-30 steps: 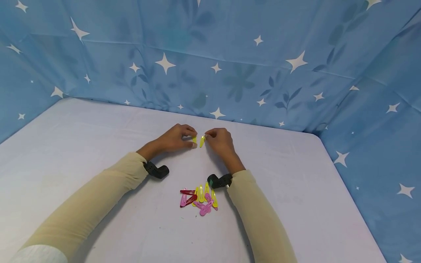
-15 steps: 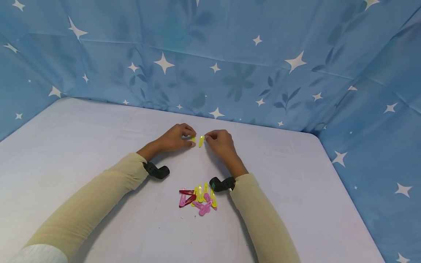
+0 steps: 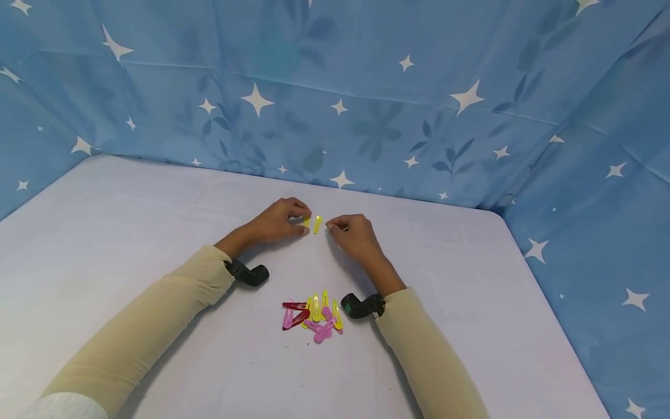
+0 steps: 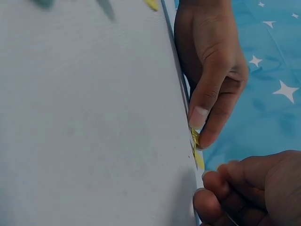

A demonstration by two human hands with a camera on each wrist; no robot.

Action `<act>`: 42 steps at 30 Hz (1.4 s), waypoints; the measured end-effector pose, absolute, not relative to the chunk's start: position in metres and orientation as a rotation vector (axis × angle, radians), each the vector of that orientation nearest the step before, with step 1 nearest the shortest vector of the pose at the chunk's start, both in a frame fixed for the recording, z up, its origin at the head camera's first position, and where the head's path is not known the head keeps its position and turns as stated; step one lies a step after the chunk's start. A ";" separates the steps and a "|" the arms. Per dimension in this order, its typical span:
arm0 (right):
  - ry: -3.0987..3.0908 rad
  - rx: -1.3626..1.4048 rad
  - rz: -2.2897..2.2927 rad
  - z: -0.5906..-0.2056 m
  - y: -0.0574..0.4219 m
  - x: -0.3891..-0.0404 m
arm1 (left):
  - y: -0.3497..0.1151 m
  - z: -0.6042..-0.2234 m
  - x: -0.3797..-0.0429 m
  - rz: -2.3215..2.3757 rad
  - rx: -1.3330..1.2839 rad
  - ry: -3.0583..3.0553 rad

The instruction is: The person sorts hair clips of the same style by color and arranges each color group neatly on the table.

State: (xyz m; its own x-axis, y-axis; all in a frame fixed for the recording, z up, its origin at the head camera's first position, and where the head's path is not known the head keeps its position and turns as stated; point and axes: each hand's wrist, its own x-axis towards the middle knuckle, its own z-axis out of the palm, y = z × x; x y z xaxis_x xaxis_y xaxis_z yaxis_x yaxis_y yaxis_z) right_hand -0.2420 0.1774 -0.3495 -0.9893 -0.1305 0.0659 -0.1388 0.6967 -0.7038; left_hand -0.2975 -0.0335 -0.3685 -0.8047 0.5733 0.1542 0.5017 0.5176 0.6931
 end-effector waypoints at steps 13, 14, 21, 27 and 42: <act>-2.929 0.404 1.259 -0.344 0.177 -0.226 | -0.035 -0.369 -0.296 1.133 0.947 2.666; -2.930 0.430 1.265 -0.343 0.177 -0.223 | -0.035 -0.369 -0.295 1.132 0.949 2.669; -2.956 0.514 1.302 -0.342 0.176 -0.205 | -0.036 -0.371 -0.294 1.104 0.932 2.677; -2.978 0.553 1.329 -0.341 0.177 -0.193 | -0.035 -0.372 -0.295 1.097 0.949 2.680; -2.947 0.739 1.386 -0.346 0.183 -0.184 | -0.035 -0.371 -0.293 1.082 0.918 2.702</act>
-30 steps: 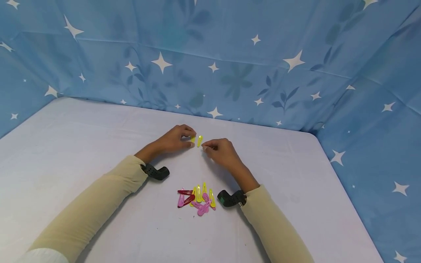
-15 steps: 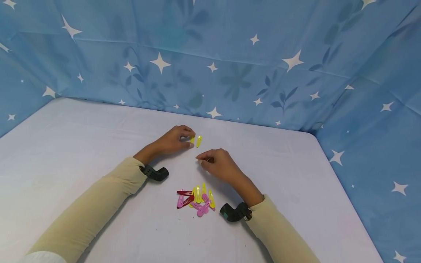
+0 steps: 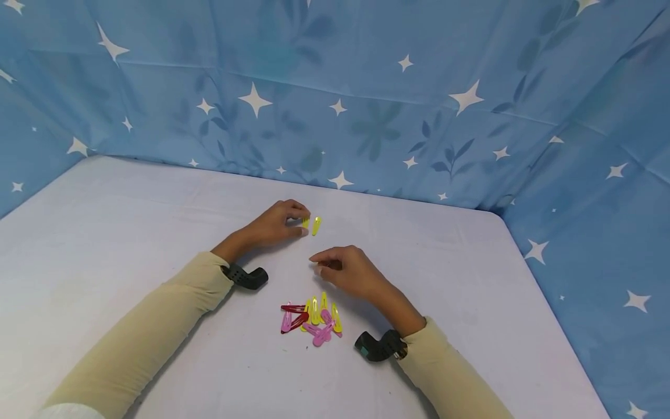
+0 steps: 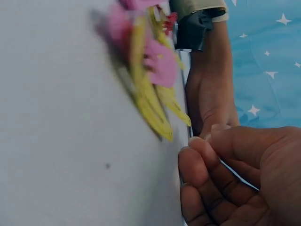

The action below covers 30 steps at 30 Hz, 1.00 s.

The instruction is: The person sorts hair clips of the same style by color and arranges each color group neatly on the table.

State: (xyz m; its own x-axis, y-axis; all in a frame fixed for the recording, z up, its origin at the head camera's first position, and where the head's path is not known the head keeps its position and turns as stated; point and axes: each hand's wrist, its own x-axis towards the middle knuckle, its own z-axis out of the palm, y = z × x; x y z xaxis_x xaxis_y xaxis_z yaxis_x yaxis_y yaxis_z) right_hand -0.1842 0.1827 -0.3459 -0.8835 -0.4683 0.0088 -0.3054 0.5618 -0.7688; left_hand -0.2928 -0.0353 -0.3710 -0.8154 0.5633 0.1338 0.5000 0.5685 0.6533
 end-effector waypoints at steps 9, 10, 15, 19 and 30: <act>2.584 -0.696 -1.238 -0.354 0.185 -0.181 | -0.038 -0.372 -0.291 1.061 0.942 2.719; 2.574 -0.710 -1.237 -0.354 0.186 -0.180 | -0.038 -0.373 -0.291 1.063 0.955 2.717; 2.501 -0.796 -1.192 -0.351 0.187 -0.176 | -0.037 -0.374 -0.292 1.068 1.005 2.709; 2.452 -0.850 -1.155 -0.348 0.186 -0.175 | -0.036 -0.375 -0.293 1.062 0.998 2.718; 2.402 -0.833 -1.095 -0.345 0.188 -0.172 | -0.035 -0.371 -0.289 1.095 0.952 2.697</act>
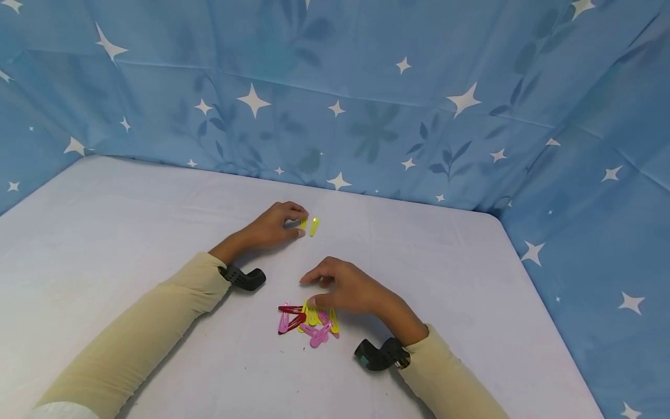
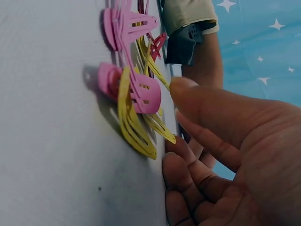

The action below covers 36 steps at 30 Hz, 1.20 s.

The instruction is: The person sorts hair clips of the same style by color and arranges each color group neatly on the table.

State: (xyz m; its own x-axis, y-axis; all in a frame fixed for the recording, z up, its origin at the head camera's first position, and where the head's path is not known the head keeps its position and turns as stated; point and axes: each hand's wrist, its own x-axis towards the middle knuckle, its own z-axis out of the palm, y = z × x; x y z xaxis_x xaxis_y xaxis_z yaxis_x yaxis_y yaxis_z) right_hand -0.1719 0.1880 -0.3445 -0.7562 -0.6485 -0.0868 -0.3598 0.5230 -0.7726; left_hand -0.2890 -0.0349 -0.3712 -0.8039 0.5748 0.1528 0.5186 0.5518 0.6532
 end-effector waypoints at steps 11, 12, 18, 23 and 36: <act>2.448 -0.840 -1.044 -0.345 0.184 -0.166 | -0.034 -0.372 -0.289 1.119 0.967 2.703; 2.457 -0.845 -1.039 -0.345 0.184 -0.165 | -0.034 -0.372 -0.289 1.123 0.970 2.704; 2.468 -0.841 -1.018 -0.345 0.181 -0.165 | -0.034 -0.371 -0.288 1.131 0.981 2.707; 2.469 -0.861 -0.983 -0.344 0.180 -0.165 | -0.034 -0.372 -0.289 1.128 0.992 2.710; 2.468 -0.839 -0.971 -0.342 0.180 -0.164 | -0.034 -0.373 -0.289 1.125 1.000 2.725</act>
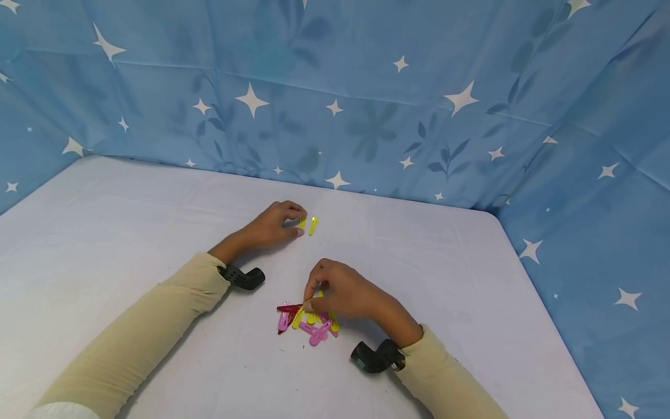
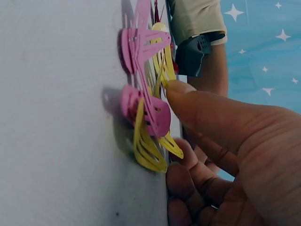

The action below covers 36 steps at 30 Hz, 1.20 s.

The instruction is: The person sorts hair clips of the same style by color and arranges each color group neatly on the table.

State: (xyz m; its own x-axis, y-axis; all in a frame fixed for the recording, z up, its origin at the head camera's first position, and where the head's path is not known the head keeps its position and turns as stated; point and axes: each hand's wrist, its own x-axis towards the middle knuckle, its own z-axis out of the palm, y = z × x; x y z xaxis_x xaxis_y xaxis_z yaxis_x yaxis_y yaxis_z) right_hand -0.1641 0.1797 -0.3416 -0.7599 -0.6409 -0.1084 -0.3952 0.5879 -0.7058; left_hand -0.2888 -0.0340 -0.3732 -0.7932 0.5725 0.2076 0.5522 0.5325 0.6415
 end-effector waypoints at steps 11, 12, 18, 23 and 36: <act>2.458 -0.812 -1.119 -0.341 0.183 -0.166 | -0.034 -0.373 -0.288 1.124 0.998 2.717; 2.460 -0.815 -1.128 -0.342 0.184 -0.166 | -0.034 -0.373 -0.288 1.122 1.003 2.719; 2.464 -0.845 -1.145 -0.343 0.184 -0.167 | -0.033 -0.372 -0.288 1.114 1.009 2.727; 2.494 -0.899 -1.073 -0.342 0.183 -0.166 | -0.033 -0.372 -0.288 1.105 1.002 2.730; 2.451 -0.958 -1.098 -0.344 0.180 -0.165 | -0.034 -0.373 -0.288 1.144 1.021 2.714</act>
